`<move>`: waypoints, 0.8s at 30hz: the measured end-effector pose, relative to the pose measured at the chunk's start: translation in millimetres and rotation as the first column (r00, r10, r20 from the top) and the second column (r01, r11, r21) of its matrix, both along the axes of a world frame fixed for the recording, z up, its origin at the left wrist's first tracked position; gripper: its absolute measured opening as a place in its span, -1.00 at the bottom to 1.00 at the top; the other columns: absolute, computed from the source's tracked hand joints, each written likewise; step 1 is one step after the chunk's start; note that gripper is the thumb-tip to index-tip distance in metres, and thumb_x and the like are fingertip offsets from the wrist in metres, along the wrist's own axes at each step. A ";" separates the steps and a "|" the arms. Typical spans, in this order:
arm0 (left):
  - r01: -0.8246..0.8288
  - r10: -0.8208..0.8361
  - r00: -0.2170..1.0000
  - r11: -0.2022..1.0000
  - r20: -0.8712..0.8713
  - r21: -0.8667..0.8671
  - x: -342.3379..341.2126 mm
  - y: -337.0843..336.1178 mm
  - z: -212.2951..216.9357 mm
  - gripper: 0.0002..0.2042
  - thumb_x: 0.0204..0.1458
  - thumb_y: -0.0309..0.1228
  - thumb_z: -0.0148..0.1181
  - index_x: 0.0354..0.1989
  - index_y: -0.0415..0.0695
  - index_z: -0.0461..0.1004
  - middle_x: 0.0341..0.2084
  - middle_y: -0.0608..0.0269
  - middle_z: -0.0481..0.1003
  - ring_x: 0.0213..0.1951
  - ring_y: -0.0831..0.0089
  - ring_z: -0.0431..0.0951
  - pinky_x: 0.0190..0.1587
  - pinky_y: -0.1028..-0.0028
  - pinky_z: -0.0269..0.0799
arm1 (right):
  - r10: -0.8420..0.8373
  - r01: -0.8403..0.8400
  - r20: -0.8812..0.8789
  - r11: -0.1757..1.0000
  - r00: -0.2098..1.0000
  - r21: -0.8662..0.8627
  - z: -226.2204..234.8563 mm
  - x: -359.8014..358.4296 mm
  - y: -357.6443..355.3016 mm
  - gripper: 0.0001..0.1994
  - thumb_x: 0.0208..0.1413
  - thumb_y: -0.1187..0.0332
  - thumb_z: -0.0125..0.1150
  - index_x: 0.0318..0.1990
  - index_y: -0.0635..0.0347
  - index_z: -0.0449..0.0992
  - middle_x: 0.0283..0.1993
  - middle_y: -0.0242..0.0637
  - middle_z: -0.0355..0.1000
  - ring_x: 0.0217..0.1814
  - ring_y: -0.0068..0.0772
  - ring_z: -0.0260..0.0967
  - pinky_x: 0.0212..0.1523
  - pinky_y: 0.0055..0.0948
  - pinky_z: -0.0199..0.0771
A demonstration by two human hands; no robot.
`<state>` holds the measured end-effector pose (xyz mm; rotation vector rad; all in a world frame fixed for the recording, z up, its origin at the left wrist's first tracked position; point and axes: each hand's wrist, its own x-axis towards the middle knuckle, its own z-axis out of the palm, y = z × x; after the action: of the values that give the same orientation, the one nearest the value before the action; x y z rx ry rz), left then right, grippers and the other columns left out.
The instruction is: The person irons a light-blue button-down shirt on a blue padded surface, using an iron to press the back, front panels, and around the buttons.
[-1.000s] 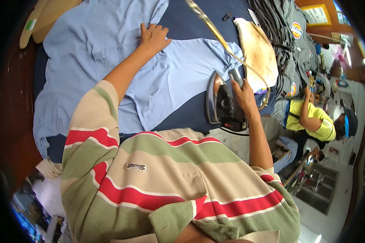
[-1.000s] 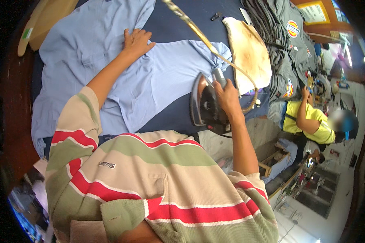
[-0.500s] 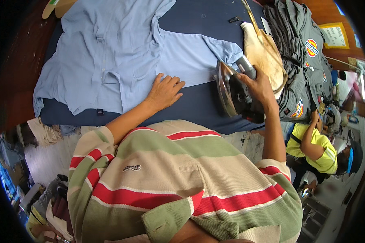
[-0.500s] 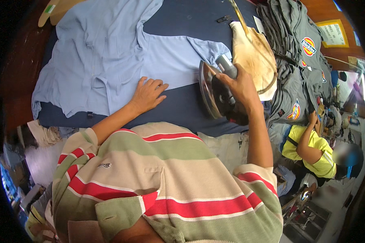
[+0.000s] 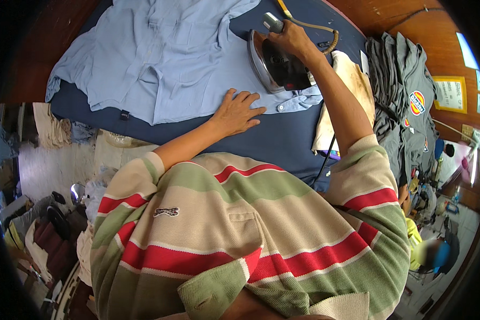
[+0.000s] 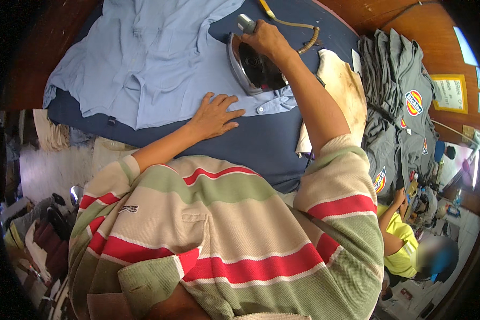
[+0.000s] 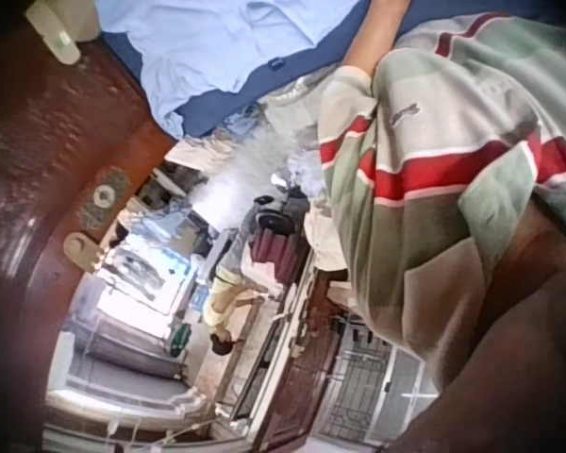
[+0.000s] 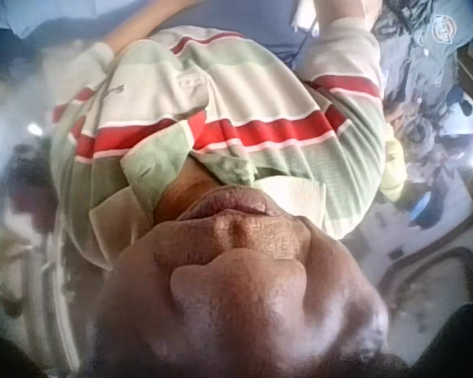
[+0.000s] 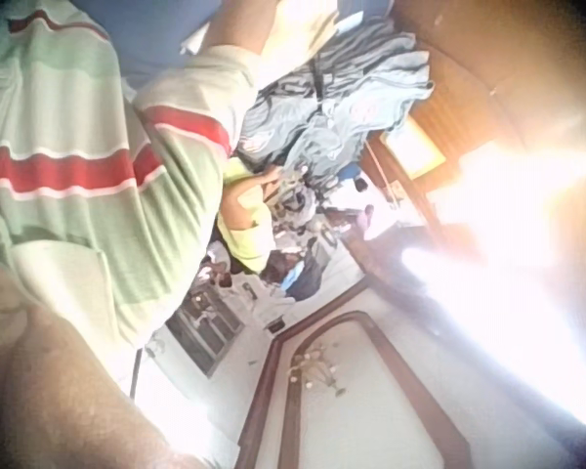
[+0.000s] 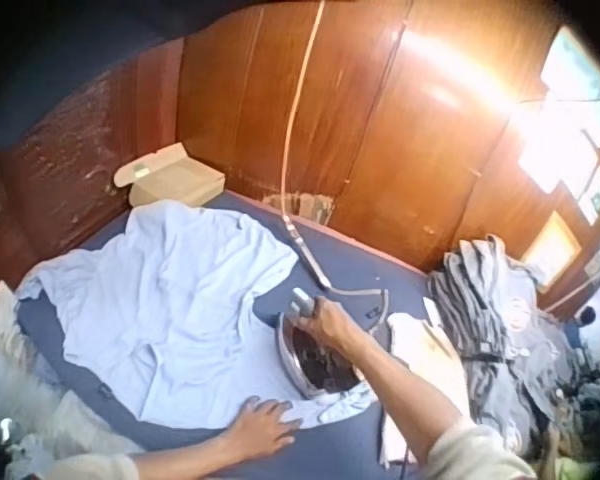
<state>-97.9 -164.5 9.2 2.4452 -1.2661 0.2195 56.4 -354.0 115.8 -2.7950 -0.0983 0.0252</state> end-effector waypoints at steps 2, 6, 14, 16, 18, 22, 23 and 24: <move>0.007 -0.007 1.000 1.000 0.001 0.001 -1.9 6.3 -0.8 -0.57 -0.04 -0.08 0.10 0.04 0.18 0.36 0.00 0.32 0.29 0.04 0.39 0.25 0.06 0.08 0.06 | -0.035 0.035 -0.019 0.999 0.999 -0.004 -7.5 11.7 2.5 -0.42 -0.16 0.01 0.21 -0.15 0.42 0.42 -0.18 0.22 0.42 -0.07 0.14 0.39 -0.06 -0.18 0.38; -0.030 0.031 0.999 1.000 0.012 -0.008 -5.4 26.1 1.0 -0.54 -0.08 -0.13 0.15 0.06 0.16 0.35 0.00 0.31 0.30 0.04 0.39 0.27 0.04 0.09 0.08 | -0.017 0.018 -0.049 0.999 0.999 0.032 -14.2 5.2 -2.2 -0.43 -0.16 0.01 0.20 -0.16 0.41 0.42 -0.19 0.23 0.42 -0.08 0.13 0.39 -0.06 -0.17 0.37; -0.185 0.185 0.983 0.983 -0.013 0.006 3.7 122.4 2.0 -0.76 -0.14 -0.36 0.19 -0.23 0.00 0.42 -0.41 0.36 0.35 -0.31 0.42 0.36 -0.18 0.41 0.24 | -0.012 0.012 0.016 1.000 1.000 0.019 -14.2 -19.9 -8.2 -0.47 -0.14 0.04 0.19 -0.15 0.36 0.43 -0.25 0.19 0.44 -0.11 0.13 0.40 -0.08 -0.17 0.38; -0.124 0.124 0.992 0.992 -0.003 -0.010 7.3 128.6 3.6 -0.86 -0.12 -0.39 0.17 -0.35 -0.01 0.41 -0.47 0.36 0.33 -0.35 0.43 0.36 -0.20 0.43 0.24 | -0.061 0.062 -0.015 0.997 0.998 0.050 -13.0 -13.7 -13.2 -0.48 -0.13 0.04 0.18 -0.15 0.35 0.43 -0.24 0.19 0.44 -0.11 0.12 0.40 -0.08 -0.16 0.38; -0.101 0.101 0.995 0.995 -0.007 -0.005 7.4 134.6 2.3 -0.90 -0.11 -0.40 0.16 -0.39 -0.01 0.42 -0.48 0.38 0.33 -0.36 0.44 0.36 -0.18 0.43 0.24 | -0.074 0.076 -0.025 0.995 0.997 0.060 -12.2 -10.7 -11.2 -0.48 -0.12 0.04 0.18 -0.16 0.35 0.42 -0.25 0.19 0.44 -0.11 0.13 0.40 -0.08 -0.15 0.38; -0.140 0.140 0.990 0.990 0.006 0.004 -0.5 136.2 6.8 -0.81 -0.14 -0.36 0.19 -0.30 -0.02 0.45 -0.38 0.36 0.38 -0.27 0.42 0.38 -0.05 0.28 0.19 | -0.034 0.034 -0.012 0.997 0.999 0.067 -11.7 -34.1 1.9 -0.48 -0.12 0.04 0.16 -0.16 0.36 0.42 -0.23 0.20 0.43 -0.11 0.18 0.38 -0.09 -0.13 0.38; -0.154 0.154 0.988 0.988 0.021 -0.005 -2.3 130.6 10.4 -0.77 -0.14 -0.35 0.20 -0.26 -0.02 0.46 -0.35 0.35 0.39 -0.24 0.40 0.39 -0.01 0.23 0.17 | -0.040 0.040 -0.005 0.997 0.999 0.064 -10.7 -32.0 3.8 -0.48 -0.12 0.04 0.16 -0.16 0.37 0.42 -0.23 0.20 0.43 -0.11 0.18 0.38 -0.08 -0.13 0.38; -0.136 0.137 0.990 0.989 0.018 -0.051 -4.1 120.7 12.2 -0.74 -0.14 -0.32 0.21 -0.22 -0.01 0.45 -0.33 0.35 0.39 -0.22 0.41 0.39 0.01 0.20 0.14 | -0.047 0.047 -0.005 0.997 0.999 0.060 -10.0 -31.7 5.9 -0.49 -0.12 0.04 0.16 -0.16 0.37 0.42 -0.23 0.20 0.43 -0.11 0.18 0.38 -0.08 -0.13 0.38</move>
<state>-102.0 -43.8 21.3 2.4946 -1.0895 0.3111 24.7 -348.1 105.7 -2.7363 -0.0324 0.0158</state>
